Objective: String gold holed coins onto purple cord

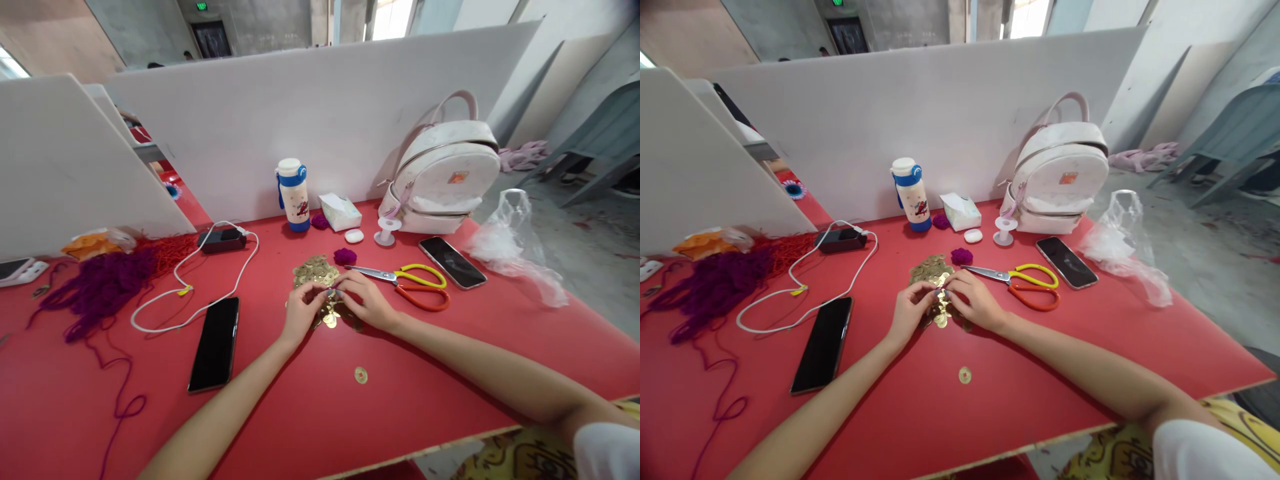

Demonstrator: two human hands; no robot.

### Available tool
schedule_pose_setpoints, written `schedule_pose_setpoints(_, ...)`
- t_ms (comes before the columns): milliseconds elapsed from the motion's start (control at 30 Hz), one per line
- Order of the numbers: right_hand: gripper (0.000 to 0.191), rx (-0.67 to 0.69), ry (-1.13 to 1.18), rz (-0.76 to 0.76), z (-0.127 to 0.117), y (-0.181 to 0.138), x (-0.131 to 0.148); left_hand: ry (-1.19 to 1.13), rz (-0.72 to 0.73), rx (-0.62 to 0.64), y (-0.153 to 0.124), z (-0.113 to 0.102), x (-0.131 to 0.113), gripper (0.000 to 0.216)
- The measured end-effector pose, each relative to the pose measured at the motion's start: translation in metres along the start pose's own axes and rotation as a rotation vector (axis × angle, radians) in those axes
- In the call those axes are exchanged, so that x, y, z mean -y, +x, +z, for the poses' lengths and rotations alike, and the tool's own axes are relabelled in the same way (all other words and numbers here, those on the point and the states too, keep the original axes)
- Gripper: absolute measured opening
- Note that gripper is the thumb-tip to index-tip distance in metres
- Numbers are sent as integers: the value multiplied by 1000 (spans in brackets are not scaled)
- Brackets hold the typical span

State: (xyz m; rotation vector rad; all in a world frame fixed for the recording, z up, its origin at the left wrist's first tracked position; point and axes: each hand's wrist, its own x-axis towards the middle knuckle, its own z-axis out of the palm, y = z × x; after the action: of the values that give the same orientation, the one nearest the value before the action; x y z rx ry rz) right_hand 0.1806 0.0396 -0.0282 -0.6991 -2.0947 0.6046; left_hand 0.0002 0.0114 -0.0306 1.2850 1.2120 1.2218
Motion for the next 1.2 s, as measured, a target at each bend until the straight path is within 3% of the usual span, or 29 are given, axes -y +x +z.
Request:
schedule_pose_setpoints(233,16,-7,5,33,-1,1,0,144,126,-91,2,-2,1,8)
schedule_pose_setpoints(833,17,-119,-53,151,-1,3,-11,108,100,-57,3,-2,1,10)
schedule_pose_setpoints(1033,32,-222,-76,105,-1,-1,-6,136,80,-80,2,-2,1,13)
schedule_pose_setpoints(1200,19,-102,-171,-27,0,-3,-2,101,74,-70,2,-1,-1,15)
